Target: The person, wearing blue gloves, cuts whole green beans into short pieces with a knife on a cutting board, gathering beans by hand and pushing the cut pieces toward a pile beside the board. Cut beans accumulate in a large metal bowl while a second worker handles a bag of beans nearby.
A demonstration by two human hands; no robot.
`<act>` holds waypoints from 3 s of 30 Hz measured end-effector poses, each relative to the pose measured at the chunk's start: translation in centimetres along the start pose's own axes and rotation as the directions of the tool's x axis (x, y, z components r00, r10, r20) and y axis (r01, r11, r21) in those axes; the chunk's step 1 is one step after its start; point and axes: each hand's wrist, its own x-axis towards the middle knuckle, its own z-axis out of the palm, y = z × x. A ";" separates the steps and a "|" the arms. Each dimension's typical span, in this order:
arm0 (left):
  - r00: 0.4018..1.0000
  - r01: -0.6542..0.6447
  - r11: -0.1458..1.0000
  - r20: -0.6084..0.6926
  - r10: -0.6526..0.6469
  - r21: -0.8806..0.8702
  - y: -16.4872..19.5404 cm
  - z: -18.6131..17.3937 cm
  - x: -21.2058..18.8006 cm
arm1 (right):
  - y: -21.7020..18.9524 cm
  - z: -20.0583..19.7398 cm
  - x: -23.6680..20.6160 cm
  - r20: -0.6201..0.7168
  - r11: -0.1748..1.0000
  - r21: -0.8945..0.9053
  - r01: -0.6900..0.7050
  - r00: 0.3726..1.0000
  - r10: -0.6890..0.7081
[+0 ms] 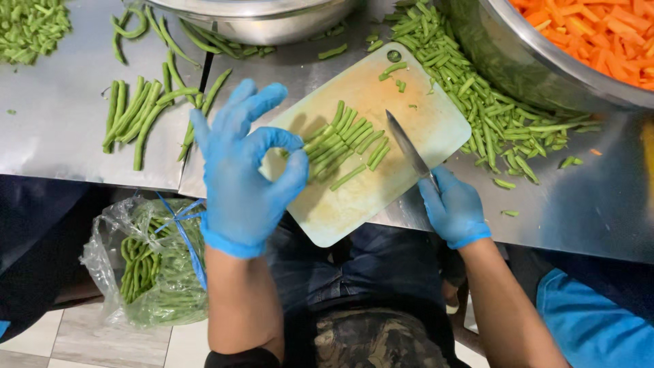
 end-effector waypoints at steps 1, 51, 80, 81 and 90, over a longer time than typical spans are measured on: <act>0.998 -0.022 1.000 -0.058 0.022 0.000 1.9 -1.2 -0.1 | 0.4 0.2 -0.1 0.004 0.998 0.039 -0.043 0.999 0.043; 0.949 0.150 0.988 0.286 -0.135 -0.031 -8.8 6.4 -4.3 | -6.4 1.0 -1.0 0.046 0.987 -0.012 -0.161 0.986 0.162; 0.974 0.222 0.959 -0.090 -0.209 0.176 -7.3 8.4 -6.1 | -13.7 3.3 2.9 0.413 0.951 -0.310 -0.013 0.899 0.147; 0.986 0.159 0.965 -0.085 -0.144 0.206 -7.1 8.3 -5.7 | -13.8 3.2 3.0 0.412 0.950 -0.312 -0.008 0.900 0.142; 0.905 0.117 0.862 0.305 -0.297 0.494 -5.4 10.8 -4.1 | -15.4 2.7 3.6 0.453 0.939 -0.328 -0.101 0.856 0.250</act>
